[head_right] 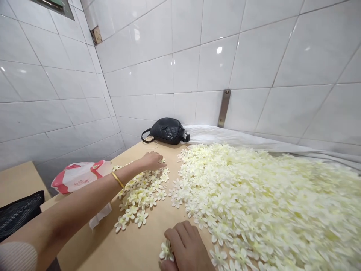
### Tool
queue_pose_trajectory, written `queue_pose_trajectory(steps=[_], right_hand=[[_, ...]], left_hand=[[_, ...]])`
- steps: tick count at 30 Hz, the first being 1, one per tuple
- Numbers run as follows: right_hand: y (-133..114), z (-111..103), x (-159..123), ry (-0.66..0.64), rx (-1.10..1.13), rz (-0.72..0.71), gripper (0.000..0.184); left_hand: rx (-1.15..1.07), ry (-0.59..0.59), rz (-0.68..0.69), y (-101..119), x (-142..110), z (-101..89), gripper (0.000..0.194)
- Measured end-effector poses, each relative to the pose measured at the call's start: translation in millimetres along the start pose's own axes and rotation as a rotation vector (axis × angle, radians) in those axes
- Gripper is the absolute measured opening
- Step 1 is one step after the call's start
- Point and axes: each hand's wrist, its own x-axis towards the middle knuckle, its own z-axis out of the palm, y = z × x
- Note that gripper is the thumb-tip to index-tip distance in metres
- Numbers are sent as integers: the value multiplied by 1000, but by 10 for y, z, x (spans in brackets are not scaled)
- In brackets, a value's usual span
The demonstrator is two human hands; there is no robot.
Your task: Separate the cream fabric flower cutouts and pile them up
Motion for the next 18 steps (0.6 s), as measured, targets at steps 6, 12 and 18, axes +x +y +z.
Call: queue_pose_trajectory(steps=[6,12,18], right_hand=[[-209,-266,13,-102,106,115,5],[-204,-541,-248,-241,-23,77,9],[-471,-838,-851,-74,-114,309,11]], left_hand=[[-44,13,142,271,-644,-208,45],[-231,213,465,573,-1510,-140,31],[-510,287,597,1052,-2278,171,20]])
